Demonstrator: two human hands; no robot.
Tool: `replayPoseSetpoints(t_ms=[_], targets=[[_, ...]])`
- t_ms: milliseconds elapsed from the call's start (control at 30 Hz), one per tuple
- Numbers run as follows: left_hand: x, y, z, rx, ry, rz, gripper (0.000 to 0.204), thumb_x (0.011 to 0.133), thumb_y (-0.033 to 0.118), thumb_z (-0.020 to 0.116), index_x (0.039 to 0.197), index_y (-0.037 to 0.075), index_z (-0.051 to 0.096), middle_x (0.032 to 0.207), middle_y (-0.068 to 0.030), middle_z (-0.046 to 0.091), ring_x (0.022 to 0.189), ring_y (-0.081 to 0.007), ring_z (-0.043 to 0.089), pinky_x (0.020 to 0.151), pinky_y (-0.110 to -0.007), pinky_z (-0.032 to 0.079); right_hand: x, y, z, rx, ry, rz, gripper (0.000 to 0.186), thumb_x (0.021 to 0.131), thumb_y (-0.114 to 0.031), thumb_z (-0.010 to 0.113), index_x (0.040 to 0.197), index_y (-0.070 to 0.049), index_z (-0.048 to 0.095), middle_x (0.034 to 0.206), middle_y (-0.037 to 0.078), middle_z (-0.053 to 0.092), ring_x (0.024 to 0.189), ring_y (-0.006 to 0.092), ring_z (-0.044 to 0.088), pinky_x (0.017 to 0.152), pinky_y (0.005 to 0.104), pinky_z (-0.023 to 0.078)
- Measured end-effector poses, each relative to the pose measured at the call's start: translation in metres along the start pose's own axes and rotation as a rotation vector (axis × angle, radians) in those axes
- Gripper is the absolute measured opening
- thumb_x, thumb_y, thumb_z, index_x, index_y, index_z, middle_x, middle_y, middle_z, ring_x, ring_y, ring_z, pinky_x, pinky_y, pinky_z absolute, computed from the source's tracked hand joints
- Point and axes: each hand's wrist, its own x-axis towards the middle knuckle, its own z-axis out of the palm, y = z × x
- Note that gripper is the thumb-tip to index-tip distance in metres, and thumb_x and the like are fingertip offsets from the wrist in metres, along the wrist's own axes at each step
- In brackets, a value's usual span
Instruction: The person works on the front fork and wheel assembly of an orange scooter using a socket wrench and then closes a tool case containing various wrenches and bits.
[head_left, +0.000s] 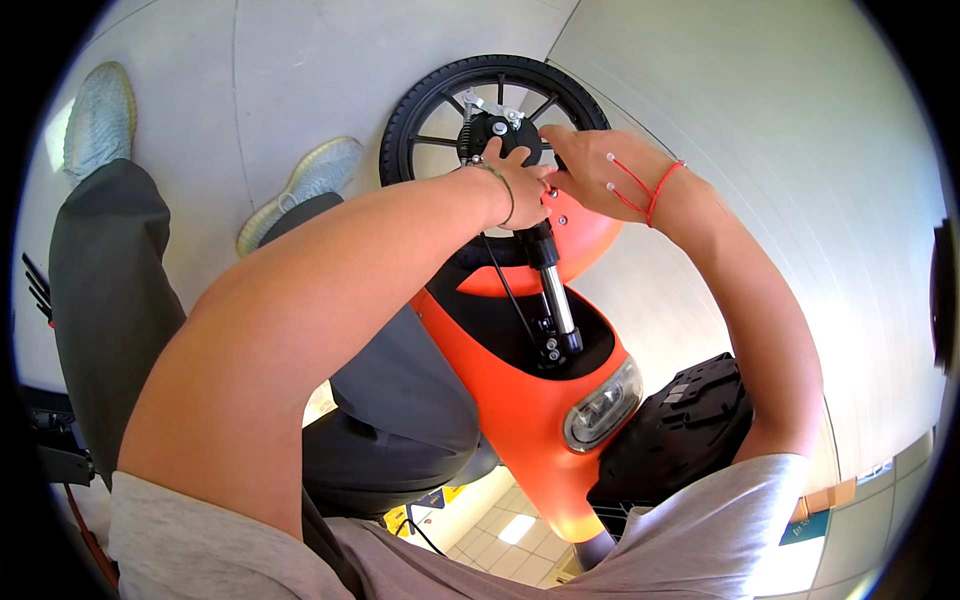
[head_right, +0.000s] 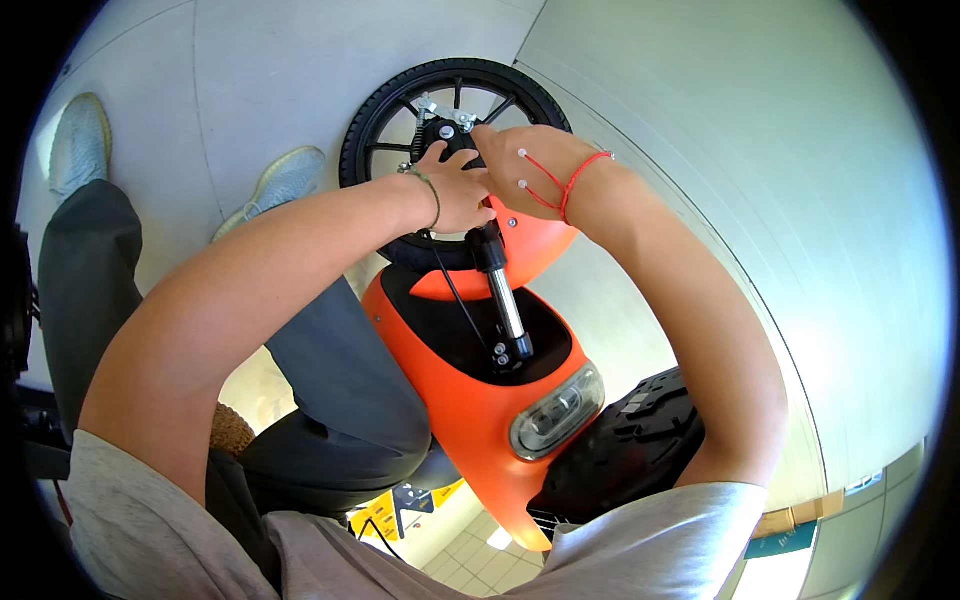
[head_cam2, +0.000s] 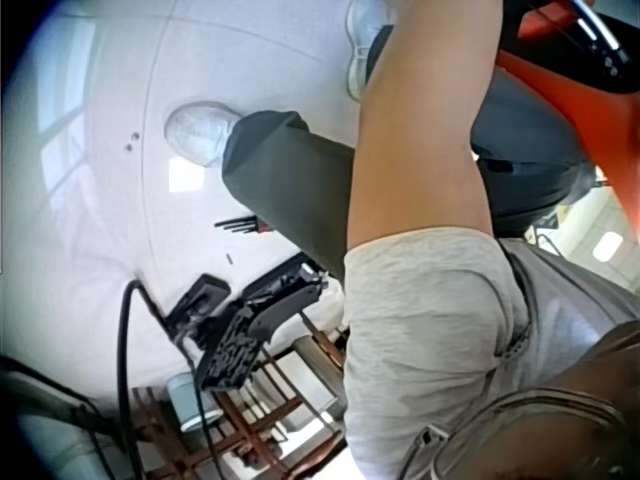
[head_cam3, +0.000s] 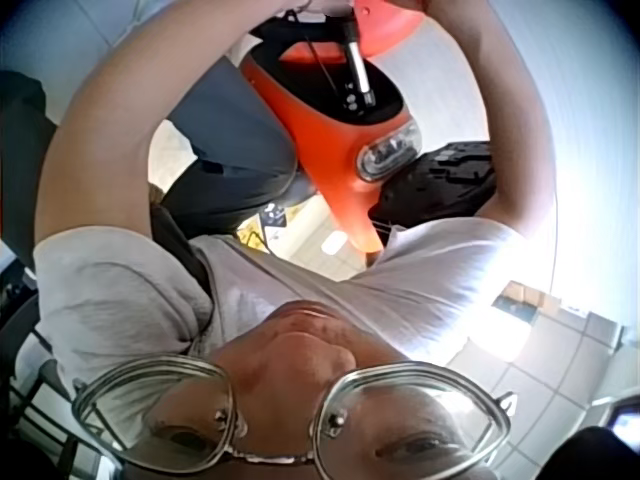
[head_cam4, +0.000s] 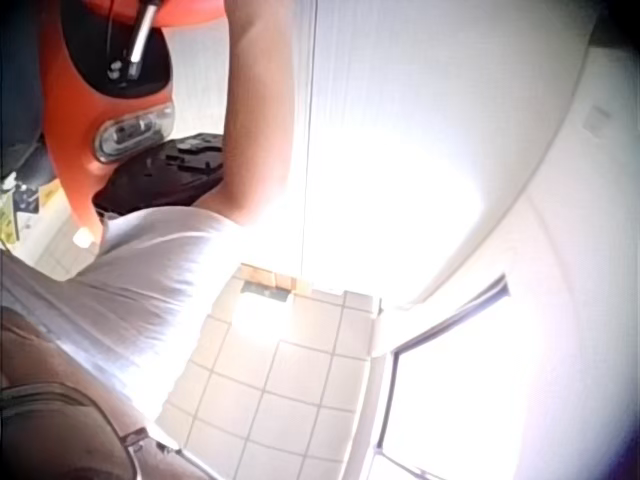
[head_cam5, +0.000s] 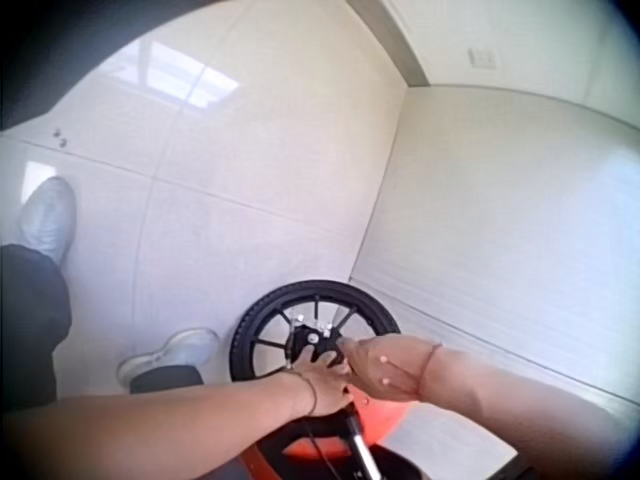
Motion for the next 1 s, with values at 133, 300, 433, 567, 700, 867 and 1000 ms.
replayPoseSetpoints(t_ms=[133,300,433,567,700,867,1000], targets=[[-0.001,-0.003,-0.001,-0.040,0.079,0.009,0.046,0.093,0.039,0.039,0.133,0.021,0.051,0.143,-0.0015,0.044,0.138,-0.0235,0.027,0.109,-0.053,0.018,0.010,0.011,0.015,-0.108,0.172,-0.175,0.029,0.088,-0.026,0.061,0.101,0.000,0.061,0.087,0.016,0.067,0.081,0.0318,0.064,0.066,0.0398,0.051],[-0.002,-0.015,0.003,-0.186,0.154,0.005,0.046,0.090,0.046,0.046,0.124,0.018,0.058,0.127,-0.0070,0.057,0.127,-0.0257,0.044,0.108,-0.046,0.027,0.014,-0.008,0.012,-0.300,0.172,-0.115,0.034,0.088,-0.033,0.058,0.074,-0.003,0.067,0.081,0.011,0.066,0.076,0.0285,0.065,0.060,0.0398,0.051],[-0.010,-0.014,-0.010,-0.665,0.280,-0.108,0.030,0.085,0.043,0.056,0.104,0.024,0.068,0.099,-0.0008,0.069,0.100,-0.0163,0.062,0.092,-0.037,0.039,0.011,-0.012,0.002,-0.363,0.068,0.102,0.028,0.092,-0.033,0.053,0.089,-0.013,0.072,0.077,0.010,0.066,0.072,0.0275,0.066,0.057,0.0372,0.052],[0.001,-0.011,-0.002,-0.772,0.445,-0.094,0.027,0.087,0.040,0.057,0.100,0.021,0.070,0.088,-0.0037,0.070,0.089,-0.0223,0.066,0.082,-0.035,0.047,0.005,-0.003,0.000,-0.403,0.053,0.069,0.025,0.094,-0.026,0.049,0.108,-0.016,0.067,0.084,0.011,0.067,0.074,0.0277,0.065,0.060,0.0372,0.052],[0.009,-0.020,0.006,-0.723,0.475,-0.044,0.027,0.089,0.033,0.057,0.099,0.011,0.068,0.090,-0.0109,0.068,0.087,-0.0282,0.064,0.079,-0.037,0.048,0.003,0.007,-0.002,-0.123,0.310,-0.112,0.024,0.092,-0.017,0.052,0.111,-0.011,0.063,0.085,0.012,0.066,0.080,0.0290,0.064,0.067,0.0367,0.051],[-0.003,-0.015,0.000,-0.735,0.464,0.056,0.029,0.090,0.030,0.056,0.097,0.003,0.066,0.088,-0.0158,0.066,0.085,-0.0323,0.063,0.076,-0.039,0.048,0.006,0.018,-0.009,-0.043,0.081,-0.111,0.018,0.084,-0.008,0.059,0.100,-0.002,0.061,0.086,0.015,0.065,0.083,0.0305,0.062,0.069,0.0380,0.049],[-0.002,-0.012,-0.001,-0.652,0.449,0.052,0.032,0.091,0.032,0.054,0.095,0.002,0.063,0.087,-0.0159,0.065,0.084,-0.0332,0.062,0.076,-0.039,0.047,0.005,0.019,-0.013,-0.074,0.162,-0.213,0.016,0.084,-0.016,0.060,0.084,0.000,0.063,0.079,0.016,0.065,0.074,0.0314,0.062,0.063,0.0399,0.049]])
